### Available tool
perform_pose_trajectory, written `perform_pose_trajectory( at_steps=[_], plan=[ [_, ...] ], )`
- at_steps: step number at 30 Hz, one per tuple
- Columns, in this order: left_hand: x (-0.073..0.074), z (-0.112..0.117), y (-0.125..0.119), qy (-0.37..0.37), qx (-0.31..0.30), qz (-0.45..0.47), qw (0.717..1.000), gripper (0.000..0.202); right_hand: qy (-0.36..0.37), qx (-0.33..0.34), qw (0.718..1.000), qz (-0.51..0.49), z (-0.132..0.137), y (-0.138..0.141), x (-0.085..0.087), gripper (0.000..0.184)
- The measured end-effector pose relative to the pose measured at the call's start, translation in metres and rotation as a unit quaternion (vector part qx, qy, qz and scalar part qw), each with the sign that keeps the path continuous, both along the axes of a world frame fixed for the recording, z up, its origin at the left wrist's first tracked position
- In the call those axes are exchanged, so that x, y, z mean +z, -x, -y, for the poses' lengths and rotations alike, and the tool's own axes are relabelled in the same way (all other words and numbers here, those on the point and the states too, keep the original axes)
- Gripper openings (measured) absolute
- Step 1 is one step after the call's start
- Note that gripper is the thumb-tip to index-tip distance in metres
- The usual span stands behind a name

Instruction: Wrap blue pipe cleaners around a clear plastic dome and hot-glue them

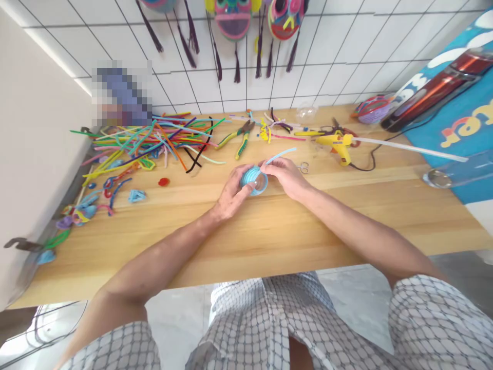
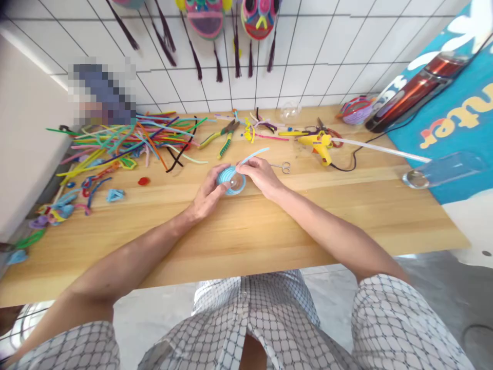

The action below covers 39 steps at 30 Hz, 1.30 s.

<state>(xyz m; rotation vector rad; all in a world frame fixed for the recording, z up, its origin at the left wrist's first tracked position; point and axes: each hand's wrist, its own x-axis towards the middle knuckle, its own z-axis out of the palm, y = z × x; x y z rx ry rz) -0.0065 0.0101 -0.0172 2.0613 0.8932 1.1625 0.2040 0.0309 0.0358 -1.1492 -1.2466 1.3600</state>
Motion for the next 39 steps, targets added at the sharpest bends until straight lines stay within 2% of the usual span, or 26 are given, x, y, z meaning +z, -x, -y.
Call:
perform_pose_trajectory(
  at_steps=[9,22,28,30,32,33,35,37,39],
  plan=[
    [-0.003,-0.005,0.0,-0.055,0.015,-0.026,0.998,0.053,0.049,-0.055,0.993,-0.088,0.012,0.01,-0.009,0.025],
    [-0.007,-0.005,0.003,-0.013,0.075,-0.001,0.997,0.056,0.03,-0.054,0.994,-0.092,0.007,0.012,-0.026,0.027],
    [-0.005,-0.007,0.005,-0.024,0.119,-0.014,0.993,0.055,-0.039,-0.045,0.998,0.007,0.017,0.007,-0.018,0.039],
    [-0.004,-0.008,0.006,-0.027,0.132,-0.02,0.991,0.054,-0.105,-0.041,0.992,0.052,0.026,0.005,-0.011,0.037],
    [-0.003,-0.009,0.006,-0.032,0.138,-0.026,0.99,0.053,-0.237,-0.04,0.96,0.145,0.032,0.005,-0.004,0.026],
    [-0.003,-0.009,0.006,-0.036,0.138,-0.029,0.989,0.052,-0.314,-0.037,0.927,0.201,0.033,0.005,-0.002,0.021],
    [-0.002,-0.009,0.006,-0.044,0.133,-0.034,0.99,0.053,-0.437,-0.033,0.848,0.298,0.031,0.005,0.001,0.025],
    [-0.001,-0.009,0.005,-0.05,0.127,-0.039,0.99,0.054,-0.483,-0.04,0.802,0.349,0.022,0.004,0.0,0.032],
    [0.0,-0.01,0.005,-0.053,0.124,-0.045,0.99,0.055,-0.483,-0.05,0.786,0.383,0.011,0.001,-0.004,0.033]
  ],
)
